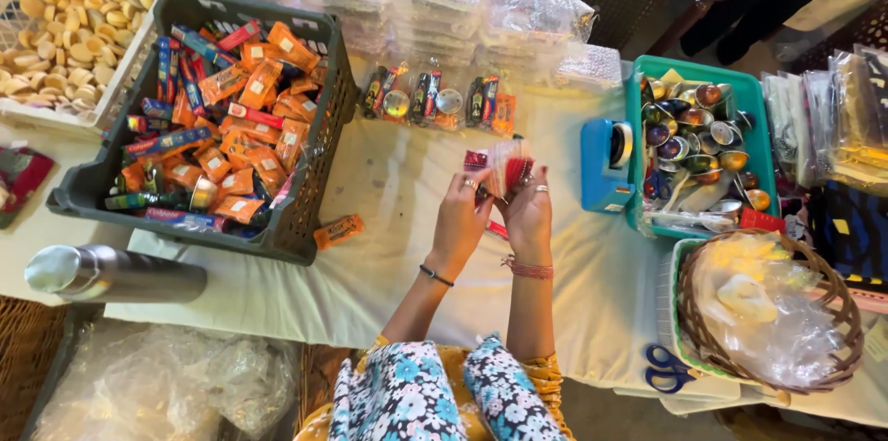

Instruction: The person sits at a table and packs various items, including toothpaste, soap, and a small container, into a red patterned cloth pouch. They fold the cloth around the items to secure them and place the finished bundle on the table.

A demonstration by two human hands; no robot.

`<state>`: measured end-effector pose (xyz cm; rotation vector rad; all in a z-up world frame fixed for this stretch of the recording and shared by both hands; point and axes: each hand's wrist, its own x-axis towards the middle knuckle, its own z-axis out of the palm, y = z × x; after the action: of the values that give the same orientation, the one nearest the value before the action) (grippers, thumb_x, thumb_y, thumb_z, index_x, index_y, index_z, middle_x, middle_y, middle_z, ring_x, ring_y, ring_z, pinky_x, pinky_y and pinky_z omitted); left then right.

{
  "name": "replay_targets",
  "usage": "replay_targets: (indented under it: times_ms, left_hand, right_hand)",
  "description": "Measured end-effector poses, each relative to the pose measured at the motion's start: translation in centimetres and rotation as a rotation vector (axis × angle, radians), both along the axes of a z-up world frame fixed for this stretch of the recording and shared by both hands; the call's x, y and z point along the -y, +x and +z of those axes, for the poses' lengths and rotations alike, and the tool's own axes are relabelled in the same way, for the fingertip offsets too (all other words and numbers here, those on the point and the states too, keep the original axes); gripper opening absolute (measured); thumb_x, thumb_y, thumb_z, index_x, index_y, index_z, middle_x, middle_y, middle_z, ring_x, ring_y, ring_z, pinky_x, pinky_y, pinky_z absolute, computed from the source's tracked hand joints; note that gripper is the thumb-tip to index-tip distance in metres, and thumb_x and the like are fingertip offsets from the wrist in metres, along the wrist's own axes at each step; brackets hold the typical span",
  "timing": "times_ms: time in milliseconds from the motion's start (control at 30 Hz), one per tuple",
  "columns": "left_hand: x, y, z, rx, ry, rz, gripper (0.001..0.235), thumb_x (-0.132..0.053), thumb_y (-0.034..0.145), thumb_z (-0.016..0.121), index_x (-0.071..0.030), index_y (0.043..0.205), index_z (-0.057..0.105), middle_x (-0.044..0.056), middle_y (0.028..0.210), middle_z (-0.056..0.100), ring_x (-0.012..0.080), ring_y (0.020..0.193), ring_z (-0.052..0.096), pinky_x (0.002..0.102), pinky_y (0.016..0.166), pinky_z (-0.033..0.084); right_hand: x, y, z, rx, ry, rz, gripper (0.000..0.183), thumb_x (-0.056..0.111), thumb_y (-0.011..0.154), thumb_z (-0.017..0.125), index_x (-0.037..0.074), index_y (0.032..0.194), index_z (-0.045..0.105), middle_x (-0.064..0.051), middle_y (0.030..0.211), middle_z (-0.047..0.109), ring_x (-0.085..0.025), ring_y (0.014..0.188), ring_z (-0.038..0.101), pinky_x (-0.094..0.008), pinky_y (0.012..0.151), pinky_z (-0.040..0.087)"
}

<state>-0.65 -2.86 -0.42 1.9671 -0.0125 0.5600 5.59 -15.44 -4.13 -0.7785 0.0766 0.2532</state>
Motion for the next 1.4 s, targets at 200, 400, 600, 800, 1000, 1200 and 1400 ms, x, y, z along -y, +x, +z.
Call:
replay_targets:
  times_ms: [200, 400, 600, 800, 1000, 1200, 1400]
  left_hand:
    - [-0.2, -0.7, -0.8, -0.086, 0.030, -0.039, 0.048, 0.001, 0.078, 0.078, -0.001, 0.124, 0.064, 0.019, 0.113, 0.064, 0.0393, 0.104, 0.065, 0.043, 0.087, 0.055]
    - [-0.3, 0.2, -0.3, -0.109, 0.023, 0.037, 0.046, 0.000, 0.078, 0.079, 0.000, 0.121, 0.065, 0.019, 0.114, 0.066, 0.0384, 0.103, 0.067, 0.043, 0.087, 0.055]
    - [1.1, -1.5, -1.8, -0.119, 0.023, -0.048, 0.044, -0.002, 0.079, 0.079, 0.000, 0.120, 0.062, 0.020, 0.111, 0.068, 0.0392, 0.101, 0.068, 0.043, 0.084, 0.056]
    - [2.2, -3.3, -3.3, -0.223, -0.137, -0.199, 0.039, -0.006, 0.088, 0.074, -0.001, 0.116, 0.048, 0.020, 0.097, 0.072, 0.0380, 0.091, 0.074, 0.044, 0.075, 0.058]
    - [1.8, -4.7, -0.8, -0.246, -0.085, -0.260, 0.044, -0.011, 0.090, 0.072, 0.000, 0.123, 0.045, 0.022, 0.095, 0.072, 0.0419, 0.086, 0.071, 0.048, 0.069, 0.055]
    - [1.9, -4.3, -2.0, -0.297, 0.113, -0.192, 0.033, -0.017, 0.096, 0.070, -0.002, 0.122, 0.057, 0.020, 0.091, 0.073, 0.0407, 0.085, 0.070, 0.049, 0.070, 0.054]
    - [2.0, -2.4, 0.1, -0.251, 0.127, -0.091, 0.030, -0.020, 0.091, 0.074, -0.003, 0.111, 0.061, 0.016, 0.090, 0.074, 0.0368, 0.084, 0.071, 0.047, 0.068, 0.055]
  right_hand:
    - [0.8, 1.7, -6.4, -0.066, 0.223, -0.051, 0.031, 0.032, 0.104, 0.052, 0.008, 0.121, 0.061, -0.010, 0.114, 0.070, -0.026, 0.104, 0.068, -0.044, 0.092, 0.054]
    - [-0.1, 1.4, -4.9, 0.047, 0.099, -0.039, 0.015, 0.010, 0.103, 0.058, 0.005, 0.117, 0.058, -0.010, 0.117, 0.068, -0.025, 0.107, 0.068, -0.043, 0.096, 0.055]
    - [1.2, 1.6, -5.8, -0.020, 0.012, -0.131, 0.018, 0.006, 0.101, 0.059, 0.002, 0.119, 0.059, -0.011, 0.114, 0.068, -0.022, 0.104, 0.068, -0.038, 0.094, 0.056]
    - [2.3, 1.0, -5.7, -0.115, 0.116, -0.216, 0.024, 0.023, 0.107, 0.048, 0.004, 0.112, 0.063, -0.009, 0.102, 0.071, -0.022, 0.091, 0.067, -0.038, 0.083, 0.055]
    - [4.4, 1.3, -7.4, -0.149, 0.349, -0.076, 0.027, 0.030, 0.096, 0.042, 0.008, 0.096, 0.057, -0.004, 0.078, 0.057, -0.020, 0.068, 0.053, -0.037, 0.063, 0.045]
    - [4.7, 2.3, -9.9, -0.088, 0.376, -0.142, 0.030, 0.033, 0.100, 0.041, 0.009, 0.097, 0.058, -0.004, 0.077, 0.057, -0.019, 0.068, 0.052, -0.035, 0.059, 0.044]
    - [1.3, 0.5, -1.6, -0.112, 0.216, -0.254, 0.033, 0.037, 0.110, 0.042, 0.009, 0.112, 0.060, -0.004, 0.091, 0.067, -0.020, 0.082, 0.064, -0.037, 0.075, 0.054]
